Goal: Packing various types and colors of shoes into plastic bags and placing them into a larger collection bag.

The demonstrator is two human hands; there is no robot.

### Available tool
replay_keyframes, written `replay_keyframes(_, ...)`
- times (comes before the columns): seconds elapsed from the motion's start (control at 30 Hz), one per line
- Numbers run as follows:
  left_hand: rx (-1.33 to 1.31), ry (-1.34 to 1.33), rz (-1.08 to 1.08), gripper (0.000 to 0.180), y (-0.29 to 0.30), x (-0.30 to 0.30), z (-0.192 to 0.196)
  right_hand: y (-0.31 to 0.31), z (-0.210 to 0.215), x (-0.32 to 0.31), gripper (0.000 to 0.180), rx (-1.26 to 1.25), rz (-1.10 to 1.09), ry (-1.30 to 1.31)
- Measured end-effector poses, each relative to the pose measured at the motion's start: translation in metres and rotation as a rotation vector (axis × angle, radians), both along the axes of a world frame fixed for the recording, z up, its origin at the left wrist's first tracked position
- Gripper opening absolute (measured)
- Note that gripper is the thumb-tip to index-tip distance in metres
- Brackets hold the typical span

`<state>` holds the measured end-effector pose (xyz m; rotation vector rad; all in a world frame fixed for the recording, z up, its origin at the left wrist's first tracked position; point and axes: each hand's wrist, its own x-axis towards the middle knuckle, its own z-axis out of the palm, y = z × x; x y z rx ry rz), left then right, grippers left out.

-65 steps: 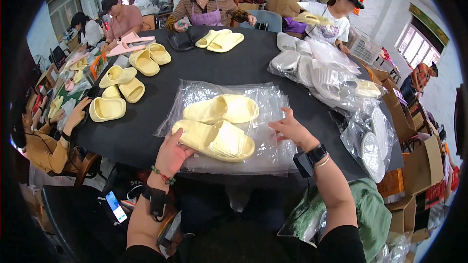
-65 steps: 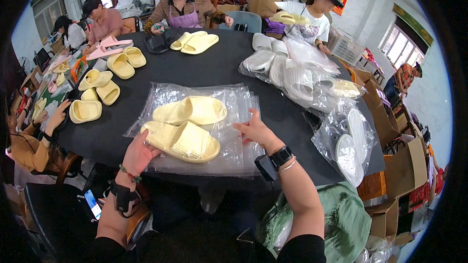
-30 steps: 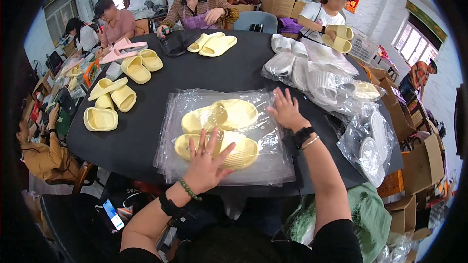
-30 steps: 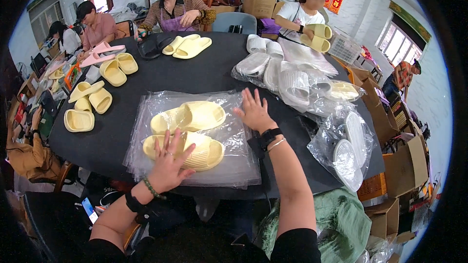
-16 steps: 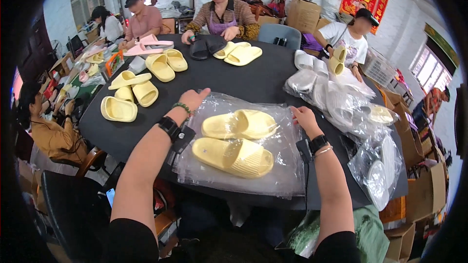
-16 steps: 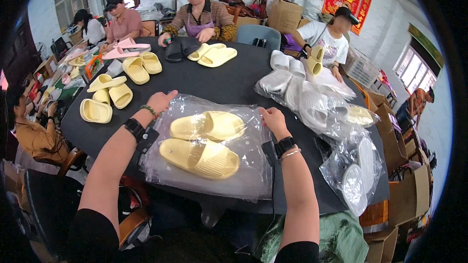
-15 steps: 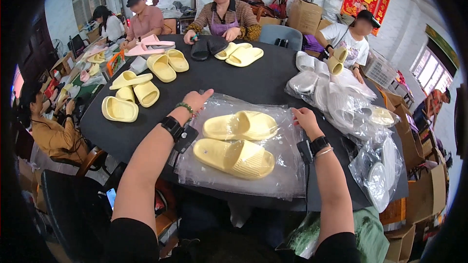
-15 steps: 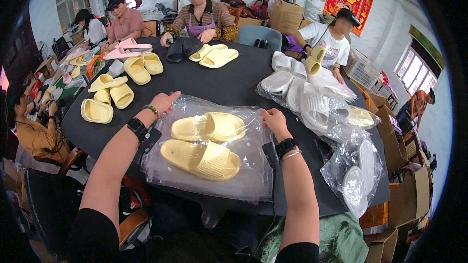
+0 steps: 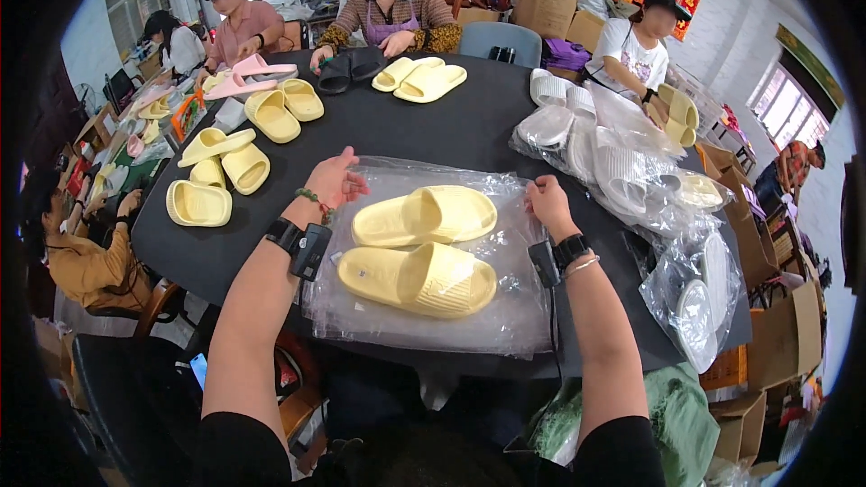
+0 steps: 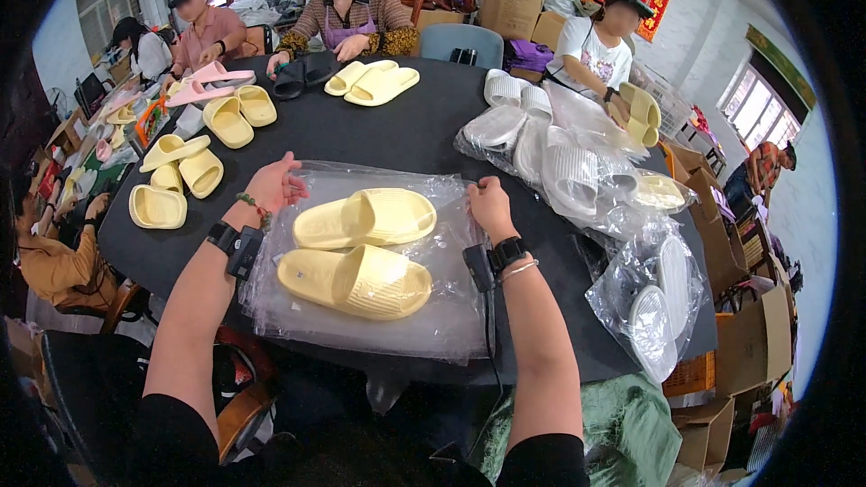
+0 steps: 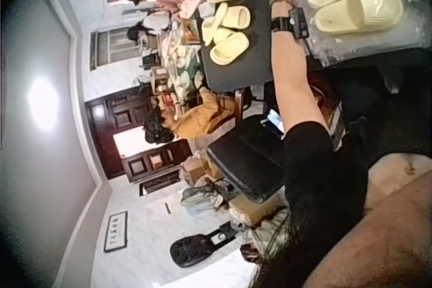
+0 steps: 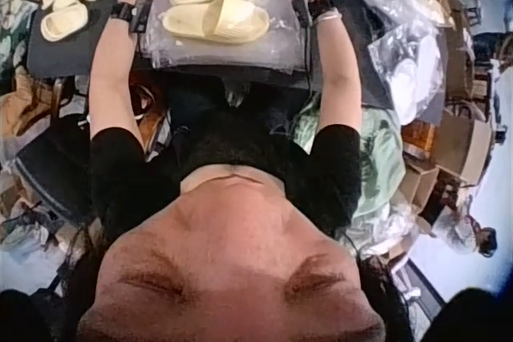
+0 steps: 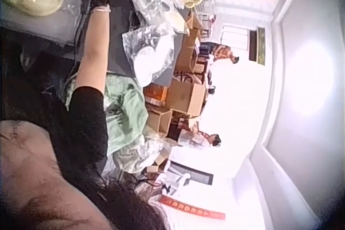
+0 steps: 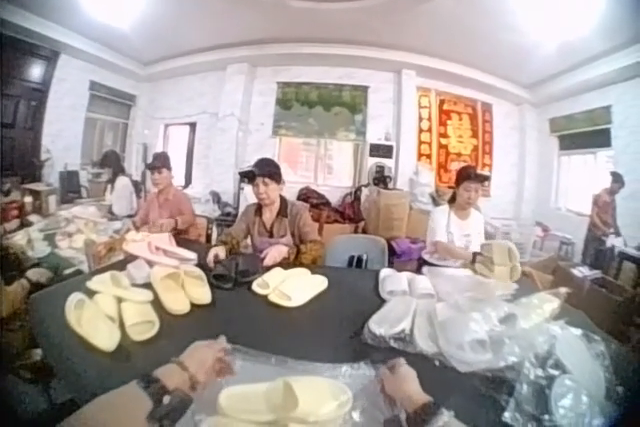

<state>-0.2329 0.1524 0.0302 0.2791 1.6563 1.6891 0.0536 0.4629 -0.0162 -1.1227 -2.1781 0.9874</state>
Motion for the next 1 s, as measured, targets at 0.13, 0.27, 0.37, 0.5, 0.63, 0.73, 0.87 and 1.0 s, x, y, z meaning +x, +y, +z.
replay_keyframes(0.13, 0.075, -0.250, 0.013, 0.042, -0.043, 0.008, 0.002, -0.046, 0.033, 0.018, 0.085, 0.599, 0.343, 0.070)
replay_keyframes(0.27, 0.017, -0.111, -0.222, 0.030, -0.069, 0.009, -0.010, -0.100, 0.065, 0.072, 0.113, 0.628, 0.616, -0.156)
replay_keyframes(0.37, -0.023, 0.142, -0.371, 0.029, -0.085, 0.012, -0.010, -0.117, 0.045, 0.093, 0.126, 0.618, 0.788, -0.354)
replay_keyframes(0.5, -0.172, 0.875, -0.628, 0.037, -0.109, 0.013, -0.021, -0.133, 0.026, 0.087, 0.140, 0.395, 0.853, -0.658)
replay_keyframes(0.63, -0.089, 1.267, -0.668, 0.054, -0.103, 0.019, -0.034, -0.130, 0.058, 0.080, 0.143, 0.124, 0.971, -0.643)
replay_keyframes(0.73, -0.211, 1.636, -0.731, 0.093, -0.089, 0.042, -0.006, -0.085, 0.039, 0.099, 0.148, 0.456, 0.842, -0.610)
replay_keyframes(0.87, 0.332, 1.474, -0.547, 0.092, -0.085, 0.037, -0.005, -0.058, -0.009, 0.091, 0.105, 0.760, 0.880, -0.612)
replay_keyframes(1.0, 0.522, -0.237, -0.831, 0.070, -0.100, 0.034, -0.002, -0.090, 0.020, 0.069, 0.167, 0.167, 0.761, -0.848)
